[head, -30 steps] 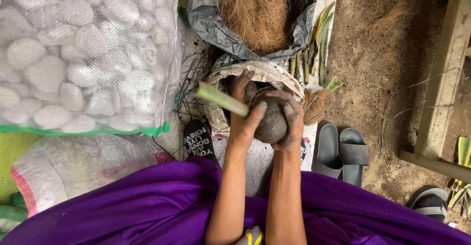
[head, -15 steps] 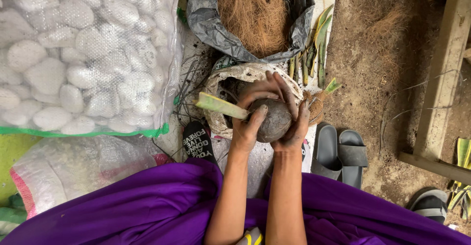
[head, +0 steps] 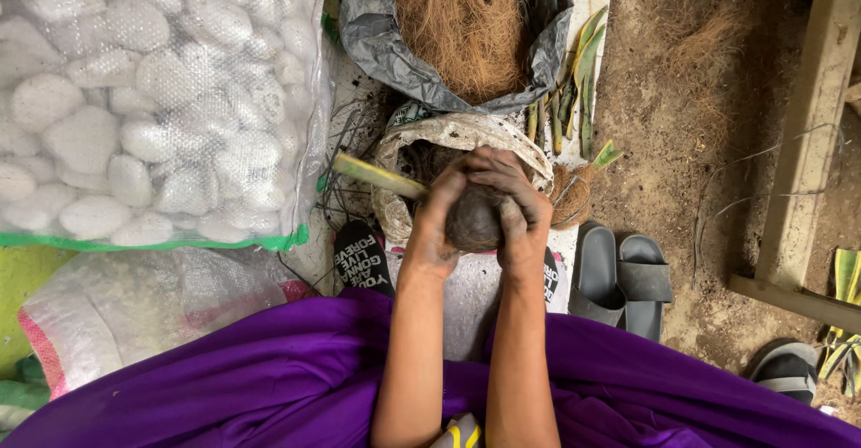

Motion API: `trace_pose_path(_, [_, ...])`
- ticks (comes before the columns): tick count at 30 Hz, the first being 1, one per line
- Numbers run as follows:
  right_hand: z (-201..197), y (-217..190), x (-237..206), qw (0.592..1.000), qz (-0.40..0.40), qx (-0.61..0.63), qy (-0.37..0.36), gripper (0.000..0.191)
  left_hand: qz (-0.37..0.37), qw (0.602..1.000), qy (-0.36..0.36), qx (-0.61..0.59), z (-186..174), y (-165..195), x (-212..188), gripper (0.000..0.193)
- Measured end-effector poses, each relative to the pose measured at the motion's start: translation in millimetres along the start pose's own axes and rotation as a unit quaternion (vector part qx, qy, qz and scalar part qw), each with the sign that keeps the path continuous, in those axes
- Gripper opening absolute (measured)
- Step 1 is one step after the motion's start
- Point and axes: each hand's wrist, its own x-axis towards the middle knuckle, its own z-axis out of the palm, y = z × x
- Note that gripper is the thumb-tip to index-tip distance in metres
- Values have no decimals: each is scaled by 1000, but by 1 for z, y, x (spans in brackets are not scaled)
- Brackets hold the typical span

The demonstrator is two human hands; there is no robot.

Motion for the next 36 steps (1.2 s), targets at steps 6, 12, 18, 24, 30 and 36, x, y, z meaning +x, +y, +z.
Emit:
trace_pose_path(6, [12, -24, 15, 995, 18, -95, -6, 87, 42, 996, 19, -78, -17, -15, 7, 37])
trace_pose_path(12, [4, -11, 7, 945, 205, 255, 10, 107, 209, 951, -95, 207, -2, -8, 9, 37])
trace_pose_path(18, [-9, 7, -5, 943, 223, 244, 24, 63, 337, 802, 33, 493, 24, 15, -2, 54])
trace_pose_path(24, [6, 0, 3, 978, 137, 140, 68, 44, 139, 958, 94, 232, 11, 6, 4, 57])
trace_pose_path(30, [22, -25, 12, 995, 24, -76, 56, 60, 94, 994, 21, -53, -9, -8, 6, 35])
trace_pose_path(36, [17, -14, 10, 902, 209, 369, 80, 68, 208, 954, -43, 210, 1, 0, 1, 34])
